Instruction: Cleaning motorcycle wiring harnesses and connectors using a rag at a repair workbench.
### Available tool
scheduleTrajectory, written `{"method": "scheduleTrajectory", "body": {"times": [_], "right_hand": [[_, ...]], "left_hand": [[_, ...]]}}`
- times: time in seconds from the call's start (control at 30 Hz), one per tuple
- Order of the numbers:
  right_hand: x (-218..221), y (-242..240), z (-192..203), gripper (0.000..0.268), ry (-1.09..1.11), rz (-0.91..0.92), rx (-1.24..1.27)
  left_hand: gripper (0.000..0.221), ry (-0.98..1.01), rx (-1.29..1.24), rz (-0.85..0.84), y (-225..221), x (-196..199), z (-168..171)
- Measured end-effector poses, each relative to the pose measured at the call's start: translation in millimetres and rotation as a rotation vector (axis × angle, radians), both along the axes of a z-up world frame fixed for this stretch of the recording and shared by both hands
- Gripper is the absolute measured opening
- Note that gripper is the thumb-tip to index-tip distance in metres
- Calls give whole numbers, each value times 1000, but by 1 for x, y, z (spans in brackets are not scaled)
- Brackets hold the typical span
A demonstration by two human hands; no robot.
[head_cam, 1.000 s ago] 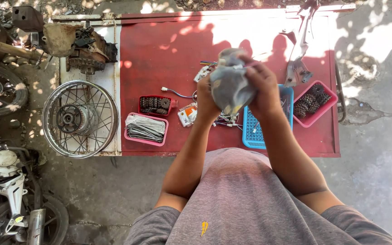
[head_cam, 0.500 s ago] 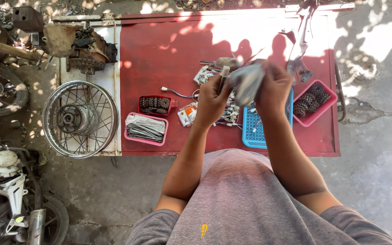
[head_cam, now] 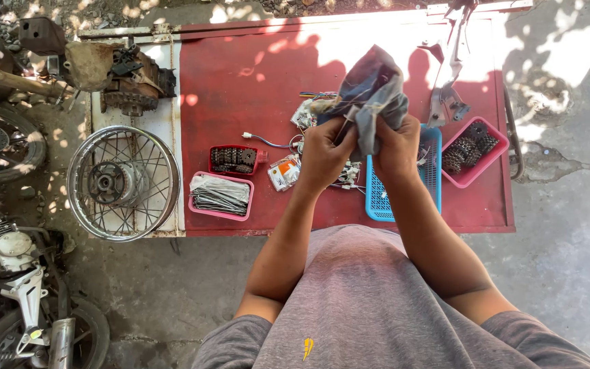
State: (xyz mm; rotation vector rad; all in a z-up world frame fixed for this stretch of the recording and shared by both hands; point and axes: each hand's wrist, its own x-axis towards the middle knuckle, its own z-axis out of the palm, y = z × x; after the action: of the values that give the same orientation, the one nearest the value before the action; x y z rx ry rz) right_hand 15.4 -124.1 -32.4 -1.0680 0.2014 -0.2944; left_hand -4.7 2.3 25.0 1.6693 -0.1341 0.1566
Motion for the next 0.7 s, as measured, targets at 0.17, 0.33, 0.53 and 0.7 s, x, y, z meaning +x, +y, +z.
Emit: {"method": "scheduleTrajectory", "body": {"times": [0.17, 0.33, 0.53, 0.7], "right_hand": [[14, -26, -9, 20, -2, -75, 19], [9, -12, 31, 18, 3, 6, 82], [7, -10, 12, 11, 34, 113, -1], [28, -34, 23, 8, 42, -32, 136]], "left_hand": [[30, -5, 3, -39, 4, -2, -5], [27, 0, -40, -28, 3, -2, 3], [19, -37, 32, 6, 2, -2, 9], [31, -64, -58, 73, 13, -1, -20]]}}
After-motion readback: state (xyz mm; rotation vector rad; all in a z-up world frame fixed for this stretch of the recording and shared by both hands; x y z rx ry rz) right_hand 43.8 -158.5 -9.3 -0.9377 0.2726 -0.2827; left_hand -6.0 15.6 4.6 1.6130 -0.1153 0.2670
